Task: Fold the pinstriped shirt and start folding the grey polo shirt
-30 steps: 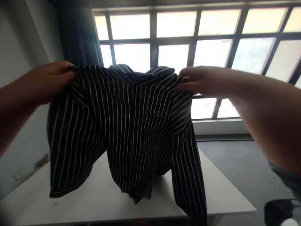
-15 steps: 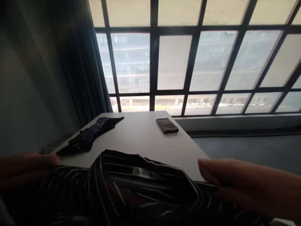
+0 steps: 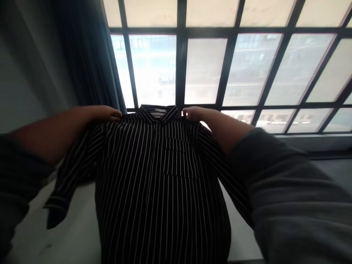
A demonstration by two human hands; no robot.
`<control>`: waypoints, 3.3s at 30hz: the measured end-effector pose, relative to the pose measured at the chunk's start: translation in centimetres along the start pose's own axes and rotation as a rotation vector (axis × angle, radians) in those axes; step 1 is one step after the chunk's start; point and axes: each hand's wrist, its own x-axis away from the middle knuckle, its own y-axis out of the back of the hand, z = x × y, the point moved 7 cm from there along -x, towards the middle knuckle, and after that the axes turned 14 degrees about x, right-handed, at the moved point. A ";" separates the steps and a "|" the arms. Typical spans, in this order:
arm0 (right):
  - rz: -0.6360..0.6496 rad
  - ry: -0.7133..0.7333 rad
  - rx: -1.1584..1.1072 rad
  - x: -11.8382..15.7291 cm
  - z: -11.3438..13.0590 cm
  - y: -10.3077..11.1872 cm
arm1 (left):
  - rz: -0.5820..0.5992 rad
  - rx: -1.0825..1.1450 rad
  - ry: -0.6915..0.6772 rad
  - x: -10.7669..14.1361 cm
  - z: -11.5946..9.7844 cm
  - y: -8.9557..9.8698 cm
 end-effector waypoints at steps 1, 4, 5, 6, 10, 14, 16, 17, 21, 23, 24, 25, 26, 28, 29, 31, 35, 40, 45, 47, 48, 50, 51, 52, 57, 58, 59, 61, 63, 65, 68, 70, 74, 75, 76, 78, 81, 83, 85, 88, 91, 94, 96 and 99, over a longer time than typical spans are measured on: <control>0.017 -0.010 0.005 -1.1 1.5 -2.8 | 0.102 0.033 -0.029 -1.1 -0.9 -3.9; 0.113 -0.095 -0.009 -2.5 5.7 -13.2 | 0.225 0.111 0.045 -1.9 -3.0 -15.2; 0.147 -0.123 -0.011 -2.5 7.0 -16.8 | 0.218 0.117 0.081 -1.5 -3.7 -18.6; 0.189 -0.138 -0.016 -2.2 8.4 -20.4 | 0.222 0.126 0.123 -1.0 -4.3 -22.0; 0.327 -0.124 -0.068 0.1 12.5 -31.9 | 0.392 0.212 0.227 2.8 -6.4 -34.7; 0.349 -0.169 -0.117 1.8 11.8 -37.4 | 0.508 0.301 0.313 5.6 -5.6 -41.8; 0.363 -0.217 -0.131 2.0 10.4 -38.8 | 0.518 0.329 0.349 6.0 -4.5 -43.2; 0.373 -0.241 -0.135 2.1 9.7 -39.4 | 0.520 0.340 0.364 6.0 -3.9 -43.6; 0.407 -0.285 -0.145 2.1 8.4 -40.7 | 0.505 0.372 0.389 6.3 -3.0 -44.3; 0.414 -0.283 -0.149 2.0 8.4 -41.0 | 0.479 0.380 0.388 6.5 -3.1 -44.5; 0.416 -0.280 -0.150 1.9 8.4 -41.1 | 0.468 0.383 0.388 6.5 -3.2 -44.6; 0.416 -0.276 -0.151 1.8 8.4 -41.2 | 0.459 0.385 0.388 6.5 -3.3 -44.7; 0.416 -0.272 -0.152 1.6 8.4 -41.3 | 0.452 0.387 0.388 6.4 -3.3 -44.9; 0.415 -0.266 -0.152 0.9 8.3 -41.4 | 0.442 0.389 0.387 5.8 -3.3 -45.2; 0.414 -0.264 -0.151 0.6 8.2 -41.5 | 0.438 0.388 0.388 5.5 -3.3 -45.3; 0.413 -0.260 -0.151 -0.3 8.1 -41.6 | 0.432 0.383 0.392 4.7 -3.2 -45.6; 0.407 -0.265 -0.142 -1.4 8.0 -41.8 | 0.436 0.369 0.410 3.3 -2.9 -46.1; 0.372 -0.277 -0.117 -3.4 8.3 -40.0 | 0.442 0.349 0.385 0.5 -3.7 -45.0; 0.224 -0.145 -0.145 -9.0 11.8 -36.7 | 0.351 0.394 0.173 -4.0 -9.3 -43.6; 0.174 -0.072 -0.187 -10.7 14.0 -36.3 | 0.352 0.431 0.082 -4.8 -12.2 -44.1; 0.173 -0.040 -0.216 -11.2 15.1 -36.6 | 0.366 0.445 0.060 -4.9 -13.3 -44.7; 0.222 0.003 -0.261 -11.5 17.0 -37.8 | 0.398 0.463 0.060 -4.7 -14.7 -46.0; 0.261 0.012 -0.269 -11.5 17.6 -38.6 | 0.410 0.469 0.075 -4.5 -15.0 -46.7; 0.297 0.014 -0.266 -11.3 18.0 -39.3 | 0.417 0.475 0.091 -4.4 -15.1 -47.2; 0.316 -0.004 -0.251 -11.1 17.8 -40.8 | 0.407 0.480 0.167 -4.7 -14.1 -48.3; 0.314 -0.012 -0.250 -11.2 17.6 -40.7 | 0.408 0.477 0.178 -5.1 -13.8 -48.3; 0.313 -0.019 -0.248 -11.4 17.4 -40.6 | 0.408 0.474 0.187 -5.5 -13.5 -48.3; 0.307 -0.027 -0.240 -11.7 17.1 -40.3 | 0.402 0.463 0.200 -6.3 -12.8 -48.1; 0.292 -0.027 -0.230 -12.3 17.0 -39.9 | 0.387 0.447 0.197 -7.0 -12.1 -47.9; 0.280 -0.035 -0.224 -13.0 16.9 -39.5 | 0.362 0.426 0.170 -7.6 -11.5 -47.7; 0.282 -0.069 -0.232 -14.1 16.9 -39.5 | 0.322 0.395 0.089 -8.3 -10.9 -47.5; 0.278 -0.099 -0.248 -14.5 16.8 -39.5 | 0.327 0.385 0.019 -8.8 -10.6 -47.6; 0.199 -0.133 -0.308 -14.4 16.7 -39.3 | 0.363 0.363 -0.027 -9.7 -9.5 -48.1; 0.157 -0.123 -0.315 -14.2 16.8 -39.0 | 0.362 0.354 -0.021 -10.0 -9.4 -48.1; 0.111 -0.106 -0.315 -14.1 16.9 -38.7 | 0.357 0.344 -0.017 -10.3 -9.4 -48.1; 0.032 -0.064 -0.308 -13.8 17.2 -38.2 | 0.346 0.337 -0.034 -10.9 -9.9 -48.0; 0.008 -0.004 -0.321 -13.7 17.8 -38.1 | 0.365 0.361 -0.111 -11.4 -11.5 -48.0; 0.045 0.021 -0.329 -13.9 18.1 -38.5 | 0.408 0.379 -0.147 -11.3 -12.2 -48.4; 0.105 0.030 -0.316 -14.2 18.3 -39.0 | 0.439 0.382 -0.139 -11.2 -12.4 -48.8; 0.199 0.036 -0.284 -14.8 18.2 -39.7 | 0.447 0.372 -0.091 -11.1 -12.2 -49.2; 0.271 0.041 -0.260 -15.4 17.8 -39.9 | 0.462 0.360 -0.057 -11.4 -12.1 -49.3; 0.317 0.042 -0.242 -15.7 17.3 -39.8 | 0.483 0.350 -0.023 -12.0 -12.1 -49.2; 0.331 0.042 -0.234 -15.6 17.2 -39.8 | 0.495 0.351 0.010 -12.3 -12.2 -49.2; 0.343 0.019 -0.236 -15.2 17.3 -40.1 | 0.492 0.364 0.062 -12.4 -12.3 -49.5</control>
